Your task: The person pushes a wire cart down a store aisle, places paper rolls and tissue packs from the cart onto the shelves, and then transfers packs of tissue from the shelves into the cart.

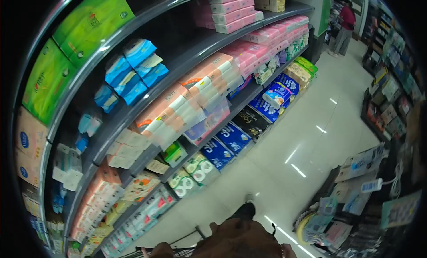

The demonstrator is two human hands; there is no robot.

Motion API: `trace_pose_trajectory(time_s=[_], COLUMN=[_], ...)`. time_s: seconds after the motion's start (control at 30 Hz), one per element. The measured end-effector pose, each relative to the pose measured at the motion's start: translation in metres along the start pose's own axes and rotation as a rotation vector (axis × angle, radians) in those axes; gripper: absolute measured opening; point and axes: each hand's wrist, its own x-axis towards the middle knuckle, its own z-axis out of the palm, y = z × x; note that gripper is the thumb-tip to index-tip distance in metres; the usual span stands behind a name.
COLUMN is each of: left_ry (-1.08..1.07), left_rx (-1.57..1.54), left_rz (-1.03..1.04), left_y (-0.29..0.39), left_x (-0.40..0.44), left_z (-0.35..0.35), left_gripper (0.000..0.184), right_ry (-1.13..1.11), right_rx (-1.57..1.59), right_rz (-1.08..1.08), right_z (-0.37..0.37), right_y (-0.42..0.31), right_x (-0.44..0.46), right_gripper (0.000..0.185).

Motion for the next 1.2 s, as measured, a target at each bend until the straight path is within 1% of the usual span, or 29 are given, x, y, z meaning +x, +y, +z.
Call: trace_pose_trajectory(time_s=[0.03, 0.07, 0.1, 0.13, 0.17, 0.2, 0.23, 0.27, 0.33, 0.43, 0.5, 0.57, 0.6, 0.67, 0.73, 0.77, 0.8, 0.83, 0.93, 1.03, 1.1, 1.2], left_ry=[-0.003, -0.013, -0.020, -0.021, -0.017, -0.010, 0.004, 0.013, 0.039, 0.080, 0.109, 0.145, 0.159, 0.175, 0.172, 0.158, 0.157, 0.156, 0.149, 0.133, 0.120, 0.097], left_rx=[-0.004, -0.006, -0.009, -0.013, -0.016, -0.013, -0.014, -0.008, -0.009, -0.033, -0.049, -0.068, -0.083, -0.114, -0.158, -0.175, -0.189, -0.205, -0.232, -0.237, -0.229, -0.236], left_rz=[-0.004, -0.004, -0.006, -0.012, -0.011, -0.007, -0.008, -0.005, 0.000, -0.003, -0.005, -0.012, -0.016, -0.012, -0.009, -0.005, -0.003, -0.001, 0.013, 0.037, 0.052, 0.069], left_y=[0.004, 0.008, 0.014, 0.018, 0.022, 0.025, 0.030, 0.035, 0.044, 0.047, 0.045, 0.037, 0.031, 0.024, 0.024, 0.025, 0.024, 0.022, 0.027, 0.037, 0.049, 0.068], left_x=[0.004, 0.006, 0.008, 0.008, 0.005, 0.001, -0.004, -0.011, -0.023, -0.042, -0.061, -0.086, -0.098, -0.118, -0.131, -0.135, -0.141, -0.148, -0.170, -0.185, -0.196, -0.212], left_z=[0.014, 0.030, 0.047, 0.062, 0.072, 0.079, 0.085, 0.088, 0.097, 0.105, 0.113, 0.126, 0.137, 0.171, 0.216, 0.242, 0.265, 0.288, 0.356, 0.422, 0.467, 0.530], left_gripper=[0.075, 0.075, 0.075, 0.075, 0.076, 0.076, 0.076, 0.076, 0.077, 0.078, 0.078, 0.079, 0.079, 0.080, 0.080, 0.081, 0.081, 0.081, 0.082, 0.083, 0.084, 0.085], right_ry=[-0.008, -0.027, 0.015, 0.151, 0.225, 0.231, 0.148, 0.168, 0.149, 0.077, 0.016, -0.052, -0.068, -0.063, -0.099, -0.059, -0.050, -0.082, -0.052, 0.055, 0.060, 0.070], right_rx=[-0.004, -0.036, -0.062, -0.138, -0.072, -0.107, -0.016, -0.206, -0.156, -0.288, -0.332, -0.347, -0.295, -0.321, -0.406, -0.361, -0.347, -0.369, -0.383, -0.272, -0.182, -0.082], right_rz=[-0.005, -0.094, -0.092, -0.168, -0.251, -0.321, -0.378, -0.418, -0.548, -0.535, -0.558, -0.566, -0.572, -0.553, -0.495, -0.391, -0.316, -0.266, -0.199, -0.269, -0.337, -0.337], right_z=[-0.024, -0.039, -0.047, -0.034, -0.047, -0.034, -0.016, -0.011, 0.018, 0.042, 0.051, 0.042, 0.038, 0.023, -0.023, -0.033, -0.050, -0.069, -0.120, -0.159, -0.182, -0.192], right_y=[-0.019, -0.043, -0.075, -0.118, -0.132, -0.192, -0.236, -0.273, -0.336, -0.426, -0.477, -0.510, -0.523, -0.548, -0.564, -0.574, -0.582, -0.592, -0.633, -0.678, -0.702, -0.734], right_x=[0.007, -0.003, 0.001, -0.021, 0.031, -0.011, -0.048, -0.049, -0.067, -0.072, -0.071, -0.045, -0.041, -0.032, 0.038, 0.021, 0.025, 0.023, 0.005, 0.005, 0.005, -0.022], right_gripper=[0.040, 0.037, 0.036, 0.036, 0.032, 0.025, 0.018, 0.026, 0.036, 0.043, 0.043, 0.041, 0.041, 0.041, 0.041, 0.039, 0.039, 0.040, 0.041, 0.041, 0.044, 0.047])
